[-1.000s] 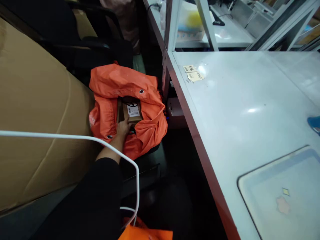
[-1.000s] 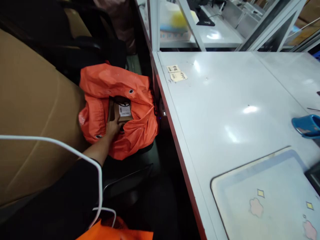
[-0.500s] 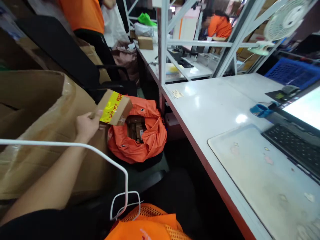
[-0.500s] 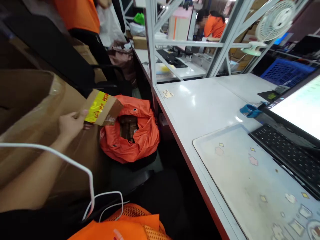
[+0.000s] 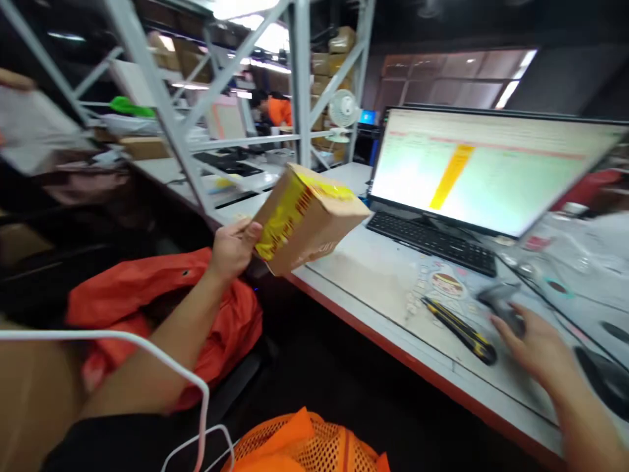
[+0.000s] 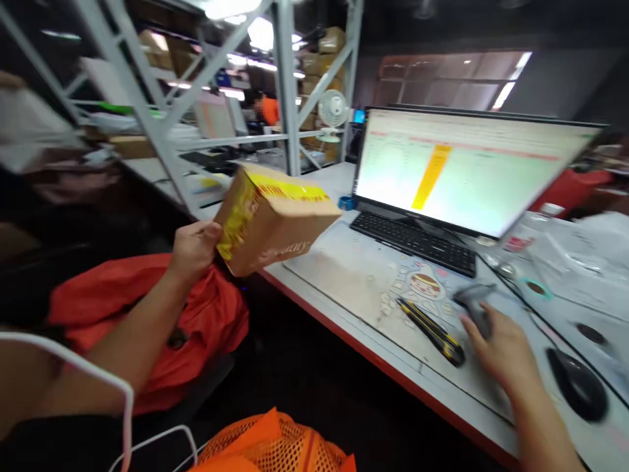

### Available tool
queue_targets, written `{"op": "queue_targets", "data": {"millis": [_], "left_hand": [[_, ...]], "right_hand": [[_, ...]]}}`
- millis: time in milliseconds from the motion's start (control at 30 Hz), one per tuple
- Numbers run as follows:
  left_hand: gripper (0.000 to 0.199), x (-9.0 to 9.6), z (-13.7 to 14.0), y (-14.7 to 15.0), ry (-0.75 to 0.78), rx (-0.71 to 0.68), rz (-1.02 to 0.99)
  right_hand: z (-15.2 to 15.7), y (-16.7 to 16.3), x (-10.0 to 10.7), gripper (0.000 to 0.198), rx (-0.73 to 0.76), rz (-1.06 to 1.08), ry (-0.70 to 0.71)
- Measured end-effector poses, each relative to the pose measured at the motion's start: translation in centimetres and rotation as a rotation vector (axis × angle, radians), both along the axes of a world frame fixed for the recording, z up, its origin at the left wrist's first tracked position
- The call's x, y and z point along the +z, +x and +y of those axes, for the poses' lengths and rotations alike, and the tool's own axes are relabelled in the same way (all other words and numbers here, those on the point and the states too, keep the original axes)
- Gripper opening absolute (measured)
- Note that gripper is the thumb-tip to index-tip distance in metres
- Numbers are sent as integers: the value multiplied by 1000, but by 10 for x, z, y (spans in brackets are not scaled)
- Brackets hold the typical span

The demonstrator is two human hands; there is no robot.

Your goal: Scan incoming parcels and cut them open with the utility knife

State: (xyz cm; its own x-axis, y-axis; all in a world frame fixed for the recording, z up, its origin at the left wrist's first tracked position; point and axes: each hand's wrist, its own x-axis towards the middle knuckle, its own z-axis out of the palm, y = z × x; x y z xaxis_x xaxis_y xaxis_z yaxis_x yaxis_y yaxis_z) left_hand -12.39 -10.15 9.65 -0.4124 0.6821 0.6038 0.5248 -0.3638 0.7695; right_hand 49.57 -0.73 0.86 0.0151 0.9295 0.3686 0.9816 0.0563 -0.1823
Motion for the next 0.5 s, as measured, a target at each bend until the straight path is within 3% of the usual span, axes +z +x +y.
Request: {"op": "queue_targets", "data": {"millis": [100, 167, 233, 333, 500], "left_hand": [[73, 5, 17, 51, -10, -146, 489], [63, 2, 24, 75, 47, -237, 844], [54, -7, 27, 95, 136, -322, 1058], [51, -24, 26, 118, 223, -378, 1210], [54, -41, 18, 136, 230, -426, 1177]], "right_hand": [[-2, -7, 5, 62, -13, 3, -77], [0, -15, 11, 62, -75, -13, -105], [2, -20, 16, 64, -164, -35, -169], [6, -25, 22, 66, -237, -53, -293], [27, -36, 26, 64, -325, -23, -388]]}}
